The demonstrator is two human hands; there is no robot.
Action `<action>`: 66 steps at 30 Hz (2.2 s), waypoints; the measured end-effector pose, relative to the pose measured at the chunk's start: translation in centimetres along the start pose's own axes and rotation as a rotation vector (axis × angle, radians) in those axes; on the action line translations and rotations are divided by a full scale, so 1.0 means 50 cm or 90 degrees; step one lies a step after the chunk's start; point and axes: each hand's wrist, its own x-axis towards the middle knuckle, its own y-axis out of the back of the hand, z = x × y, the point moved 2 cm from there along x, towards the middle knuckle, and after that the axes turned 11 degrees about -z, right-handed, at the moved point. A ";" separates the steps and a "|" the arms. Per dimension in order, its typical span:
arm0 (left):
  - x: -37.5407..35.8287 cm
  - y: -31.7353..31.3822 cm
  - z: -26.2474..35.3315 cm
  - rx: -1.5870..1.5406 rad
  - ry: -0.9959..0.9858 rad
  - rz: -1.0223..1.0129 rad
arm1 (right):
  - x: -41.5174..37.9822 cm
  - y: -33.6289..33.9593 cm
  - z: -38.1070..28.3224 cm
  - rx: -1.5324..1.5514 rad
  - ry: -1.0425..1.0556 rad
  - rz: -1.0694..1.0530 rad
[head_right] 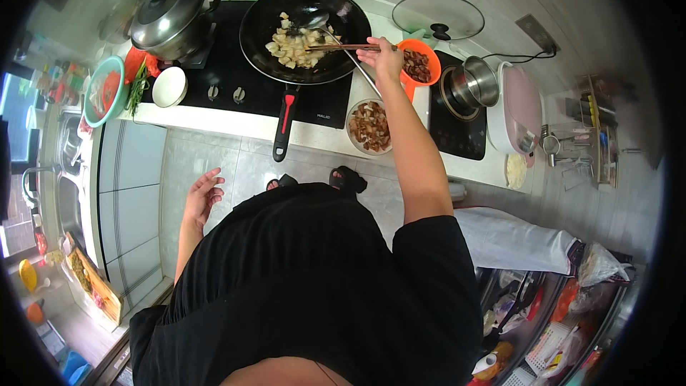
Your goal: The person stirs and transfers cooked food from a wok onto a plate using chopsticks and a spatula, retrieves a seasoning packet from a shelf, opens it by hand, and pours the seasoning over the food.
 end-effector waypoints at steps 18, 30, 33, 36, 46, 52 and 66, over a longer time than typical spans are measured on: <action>0.018 -0.011 0.003 0.017 0.006 -0.026 | -0.149 0.025 0.003 -0.139 0.185 -0.123; 0.023 -0.020 0.006 0.051 0.039 -0.011 | -0.357 0.177 -0.056 -0.207 0.112 -0.012; 0.038 -0.037 0.017 0.067 0.047 -0.036 | -0.368 0.209 0.019 -0.312 0.070 0.040; 0.045 -0.043 0.034 0.079 0.046 -0.047 | -0.362 0.222 0.045 -0.339 0.057 0.071; 0.038 -0.046 0.029 0.077 0.064 -0.030 | -0.339 0.191 -0.141 -0.211 0.146 0.092; 0.039 -0.048 0.023 0.053 0.032 -0.041 | -0.177 0.121 -0.176 -0.160 0.242 0.063; -0.028 -0.029 -0.004 0.014 0.014 0.048 | -0.039 0.015 -0.044 -0.280 0.137 -0.038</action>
